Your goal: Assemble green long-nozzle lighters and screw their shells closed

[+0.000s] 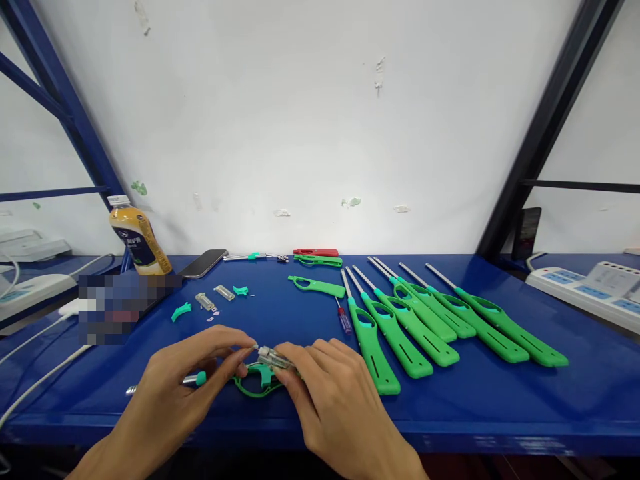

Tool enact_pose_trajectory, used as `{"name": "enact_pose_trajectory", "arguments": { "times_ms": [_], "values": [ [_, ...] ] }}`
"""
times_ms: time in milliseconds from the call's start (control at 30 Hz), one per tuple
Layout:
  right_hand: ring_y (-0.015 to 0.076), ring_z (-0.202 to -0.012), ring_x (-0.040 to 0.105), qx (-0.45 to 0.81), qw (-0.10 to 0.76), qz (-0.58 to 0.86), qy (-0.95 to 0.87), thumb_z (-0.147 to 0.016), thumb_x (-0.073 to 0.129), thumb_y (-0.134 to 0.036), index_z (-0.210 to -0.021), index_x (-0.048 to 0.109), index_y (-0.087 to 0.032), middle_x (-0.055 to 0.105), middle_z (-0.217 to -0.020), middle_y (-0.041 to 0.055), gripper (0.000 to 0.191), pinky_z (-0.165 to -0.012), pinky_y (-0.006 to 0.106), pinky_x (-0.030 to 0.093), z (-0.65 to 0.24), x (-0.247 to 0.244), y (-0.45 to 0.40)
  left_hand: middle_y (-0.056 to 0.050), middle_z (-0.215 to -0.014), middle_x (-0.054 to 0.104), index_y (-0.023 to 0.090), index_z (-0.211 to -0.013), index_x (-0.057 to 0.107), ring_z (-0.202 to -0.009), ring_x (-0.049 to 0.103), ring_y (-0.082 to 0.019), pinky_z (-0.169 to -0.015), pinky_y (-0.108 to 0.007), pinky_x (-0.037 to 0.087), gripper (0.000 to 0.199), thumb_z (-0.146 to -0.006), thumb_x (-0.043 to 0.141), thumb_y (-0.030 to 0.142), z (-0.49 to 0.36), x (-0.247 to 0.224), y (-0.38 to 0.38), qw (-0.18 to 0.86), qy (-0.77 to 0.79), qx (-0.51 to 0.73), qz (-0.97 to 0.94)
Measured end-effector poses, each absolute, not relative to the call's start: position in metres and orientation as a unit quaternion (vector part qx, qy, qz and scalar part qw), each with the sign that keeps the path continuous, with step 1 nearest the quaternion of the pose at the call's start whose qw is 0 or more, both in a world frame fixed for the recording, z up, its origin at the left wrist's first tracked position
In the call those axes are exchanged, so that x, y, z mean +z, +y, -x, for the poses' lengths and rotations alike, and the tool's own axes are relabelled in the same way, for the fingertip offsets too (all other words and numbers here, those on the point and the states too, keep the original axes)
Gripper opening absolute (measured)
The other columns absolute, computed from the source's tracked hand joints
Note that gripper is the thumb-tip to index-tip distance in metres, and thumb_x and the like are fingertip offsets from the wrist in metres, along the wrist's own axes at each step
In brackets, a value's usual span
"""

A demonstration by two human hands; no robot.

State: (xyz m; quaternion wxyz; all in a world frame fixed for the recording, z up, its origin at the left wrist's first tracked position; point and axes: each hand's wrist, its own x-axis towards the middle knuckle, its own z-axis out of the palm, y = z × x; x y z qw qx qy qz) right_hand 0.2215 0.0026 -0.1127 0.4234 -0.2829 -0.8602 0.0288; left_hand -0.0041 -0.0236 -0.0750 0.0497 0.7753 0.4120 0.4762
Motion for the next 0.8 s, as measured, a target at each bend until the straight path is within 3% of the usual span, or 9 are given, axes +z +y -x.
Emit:
{"name": "enact_pose_trajectory", "arguments": {
  "times_ms": [167,300,467,800],
  "values": [
    [0.0213,-0.084,0.073,0.039,0.414,0.287,-0.863,-0.113,0.047,-0.024,-0.124,0.063,-0.024,0.079,-0.099,0.0029,0.02,-0.086,0.037,0.048,-0.222,-0.111,0.002,0.002,-0.086,0.078,0.029,-0.103,0.073,-0.059,0.072,-0.013,-0.052,-0.02,0.059,0.018,-0.102,0.061,0.015,0.001,-0.076,-0.029,0.061,0.405,0.48,-0.776],
    [0.0212,-0.082,0.071,0.044,0.415,0.284,-0.863,-0.113,0.046,-0.022,-0.125,0.061,-0.025,0.079,-0.101,0.002,0.02,-0.089,0.038,0.047,-0.222,-0.113,0.002,0.003,-0.09,0.08,0.029,-0.109,0.073,-0.063,0.074,-0.012,-0.054,-0.019,0.059,0.02,-0.101,0.064,0.013,0.001,-0.08,-0.031,0.002,0.392,0.49,-0.779],
    [0.0193,-0.076,0.066,0.039,0.416,0.274,-0.866,-0.112,0.044,-0.019,-0.123,0.059,-0.025,0.076,-0.096,-0.0001,0.02,-0.083,0.036,0.044,-0.223,-0.115,0.002,0.002,-0.095,0.082,0.03,-0.114,0.07,-0.079,0.08,-0.015,-0.07,-0.021,0.064,0.021,-0.103,0.064,0.014,0.003,-0.086,-0.029,-0.06,0.375,0.478,-0.792],
    [0.0161,-0.069,0.059,0.072,0.408,0.264,-0.871,-0.115,0.035,-0.019,-0.105,0.058,-0.025,0.071,-0.086,-0.0031,0.026,-0.082,0.033,0.04,-0.225,-0.112,0.001,-0.003,-0.1,0.084,0.02,-0.116,0.07,-0.083,0.082,-0.011,-0.074,-0.013,0.061,0.02,-0.109,0.053,0.012,0.007,-0.084,-0.032,-0.164,0.335,0.435,-0.82]
  ]
}}
